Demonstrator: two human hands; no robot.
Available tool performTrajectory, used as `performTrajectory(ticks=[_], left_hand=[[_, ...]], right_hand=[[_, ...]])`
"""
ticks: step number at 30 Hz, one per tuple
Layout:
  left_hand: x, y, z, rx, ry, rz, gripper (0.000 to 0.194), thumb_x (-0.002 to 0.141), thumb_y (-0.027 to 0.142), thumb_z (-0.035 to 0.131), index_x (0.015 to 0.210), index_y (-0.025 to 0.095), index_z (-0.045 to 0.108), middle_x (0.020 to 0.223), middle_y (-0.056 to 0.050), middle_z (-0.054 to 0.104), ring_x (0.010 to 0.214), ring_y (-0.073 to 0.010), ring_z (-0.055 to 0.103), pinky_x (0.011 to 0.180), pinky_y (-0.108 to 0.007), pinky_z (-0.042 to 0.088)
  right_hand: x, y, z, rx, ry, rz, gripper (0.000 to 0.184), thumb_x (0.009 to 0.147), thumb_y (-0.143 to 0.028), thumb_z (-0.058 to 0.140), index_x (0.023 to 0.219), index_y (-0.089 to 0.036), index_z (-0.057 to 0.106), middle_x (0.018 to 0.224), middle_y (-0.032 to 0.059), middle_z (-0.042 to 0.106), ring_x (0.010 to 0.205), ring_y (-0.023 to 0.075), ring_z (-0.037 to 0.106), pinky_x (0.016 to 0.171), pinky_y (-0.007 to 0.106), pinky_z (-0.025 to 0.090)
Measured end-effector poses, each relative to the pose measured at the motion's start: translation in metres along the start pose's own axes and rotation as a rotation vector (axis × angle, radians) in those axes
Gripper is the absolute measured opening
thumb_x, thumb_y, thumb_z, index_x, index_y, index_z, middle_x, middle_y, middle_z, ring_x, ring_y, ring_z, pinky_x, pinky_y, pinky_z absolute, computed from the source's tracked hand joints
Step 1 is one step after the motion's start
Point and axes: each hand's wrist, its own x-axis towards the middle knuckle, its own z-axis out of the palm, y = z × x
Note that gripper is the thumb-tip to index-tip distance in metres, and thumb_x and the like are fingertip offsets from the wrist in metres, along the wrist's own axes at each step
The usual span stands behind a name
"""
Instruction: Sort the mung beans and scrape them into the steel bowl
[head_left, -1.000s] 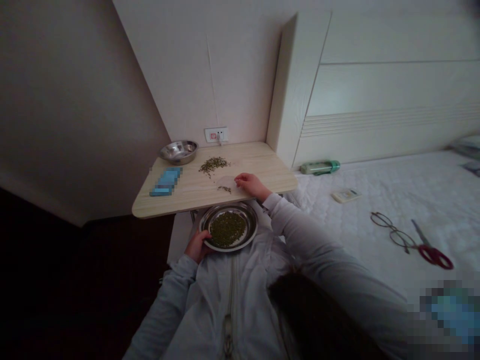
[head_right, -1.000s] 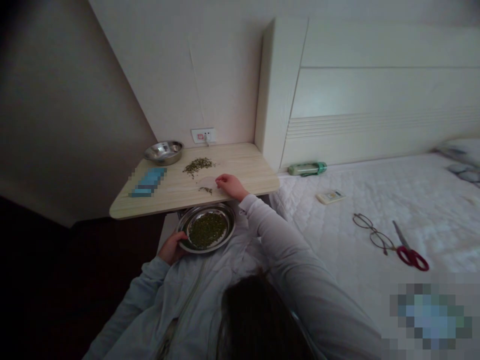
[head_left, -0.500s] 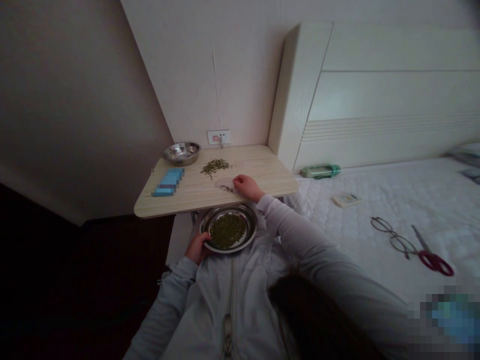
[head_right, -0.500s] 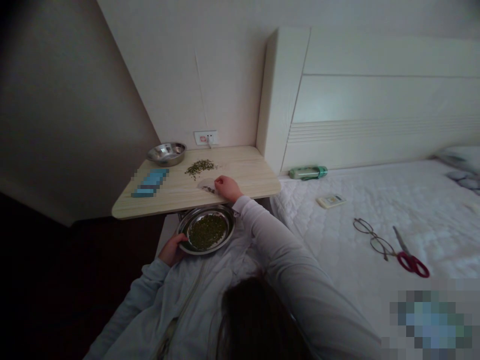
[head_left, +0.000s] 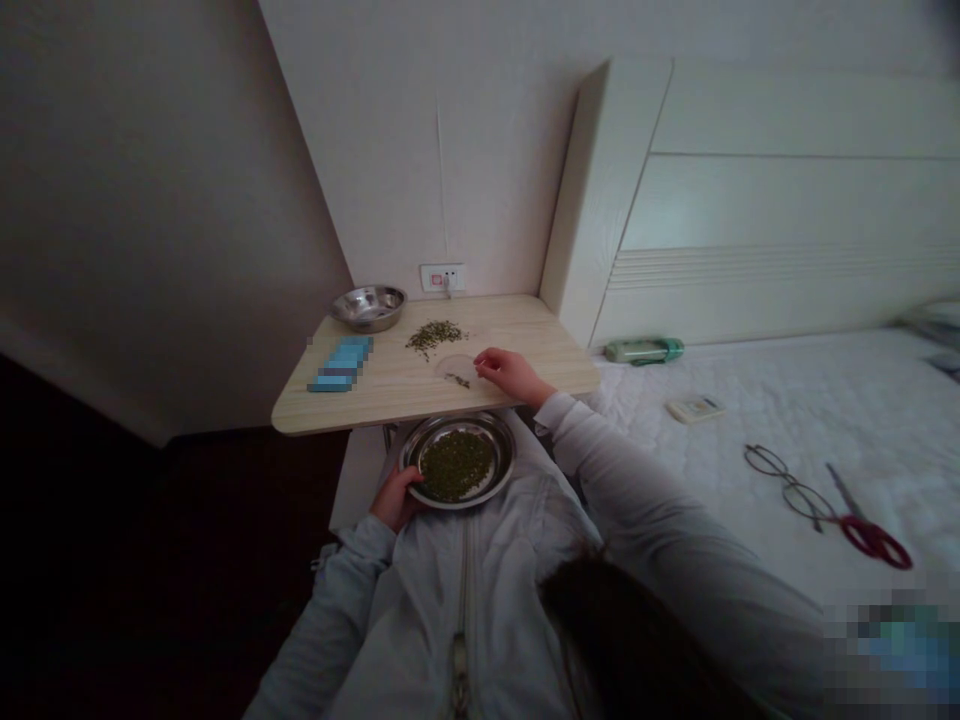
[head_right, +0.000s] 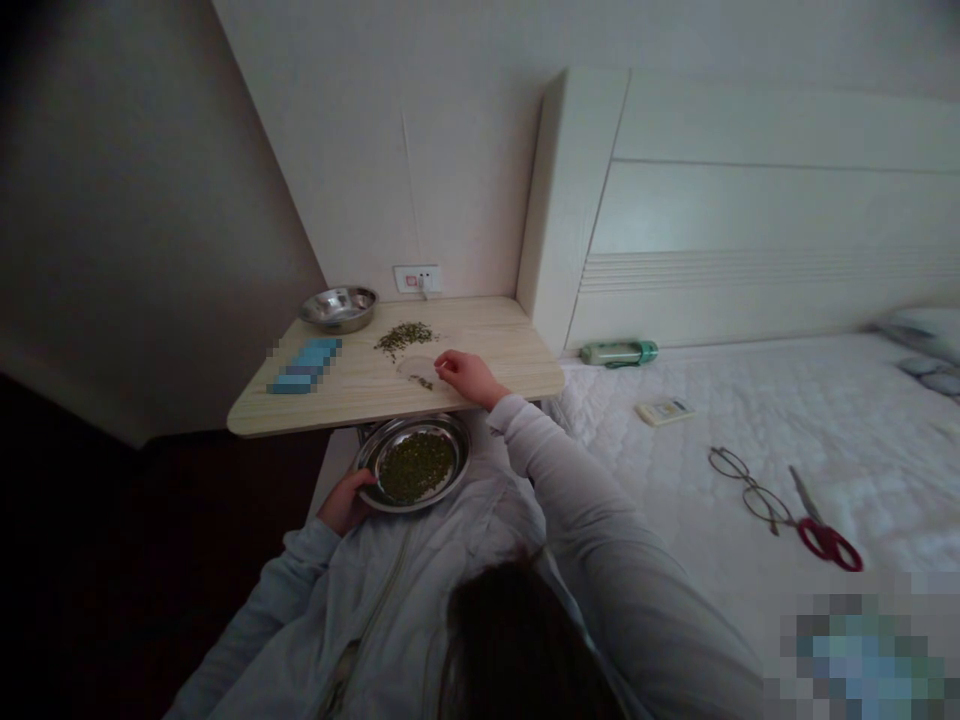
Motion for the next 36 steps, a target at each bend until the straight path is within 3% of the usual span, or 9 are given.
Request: performTrajectory(ticks=[6, 14, 21, 27, 36], left_hand=[[0.001, -0.002, -0.003, 0.027, 0.001, 0.03, 0.05, 0.054, 0.004, 0.047, 0.102, 0.016, 0.052, 0.056, 0.002, 0.059, 0.052, -0.0165, 0.057, 0.043, -0.025, 0.046], [0.004, -0.003, -0.004, 0.022, 0.009, -0.003, 0.046, 0.053, 0.006, 0.047, 0.098, 0.015, 0.053, 0.06, 0.0, 0.061, 0.053, -0.0178, 0.058, 0.044, -0.028, 0.046], [0.004, -0.003, -0.005, 0.028, 0.013, 0.014, 0.044, 0.052, 0.007, 0.048, 0.095, 0.016, 0.051, 0.058, 0.002, 0.059, 0.049, -0.0163, 0.056, 0.042, -0.027, 0.045], [0.006, -0.005, -0.007, 0.016, -0.021, 0.017, 0.041, 0.051, 0.008, 0.049, 0.091, 0.017, 0.052, 0.059, 0.001, 0.06, 0.057, -0.0192, 0.059, 0.046, -0.028, 0.047], [0.01, -0.007, -0.01, -0.028, -0.041, 0.042, 0.05, 0.05, 0.006, 0.049, 0.099, 0.017, 0.052, 0.059, 0.002, 0.06, 0.066, -0.0203, 0.061, 0.051, -0.028, 0.049]], right_hand=[[-0.029, -0.002, -0.012, -0.4, -0.063, -0.219, 0.023, 0.082, -0.029, 0.042, 0.09, -0.016, 0.06, 0.08, 0.0059, 0.065, 0.075, 0.0134, 0.055, 0.073, 0.026, 0.031], [-0.033, -0.004, -0.009, -0.603, -0.131, -0.276, 0.025, 0.085, -0.027, 0.037, 0.094, -0.017, 0.058, 0.09, 0.0093, 0.063, 0.084, 0.0167, 0.054, 0.074, 0.028, 0.027], [-0.015, -0.023, 0.004, -0.597, -0.104, -0.216, 0.027, 0.085, -0.026, 0.034, 0.095, -0.017, 0.057, 0.09, 0.0098, 0.064, 0.083, 0.0176, 0.055, 0.072, 0.028, 0.031], [0.0, -0.037, 0.01, -0.337, -0.063, -0.047, 0.024, 0.08, -0.027, 0.041, 0.094, -0.017, 0.058, 0.085, 0.0071, 0.065, 0.073, 0.0143, 0.056, 0.065, 0.024, 0.036], [0.029, -0.02, 0.026, -0.18, -0.007, 0.224, 0.016, 0.071, -0.026, 0.05, 0.075, -0.016, 0.063, 0.076, 0.0073, 0.065, 0.07, 0.015, 0.056, 0.063, 0.024, 0.037]])
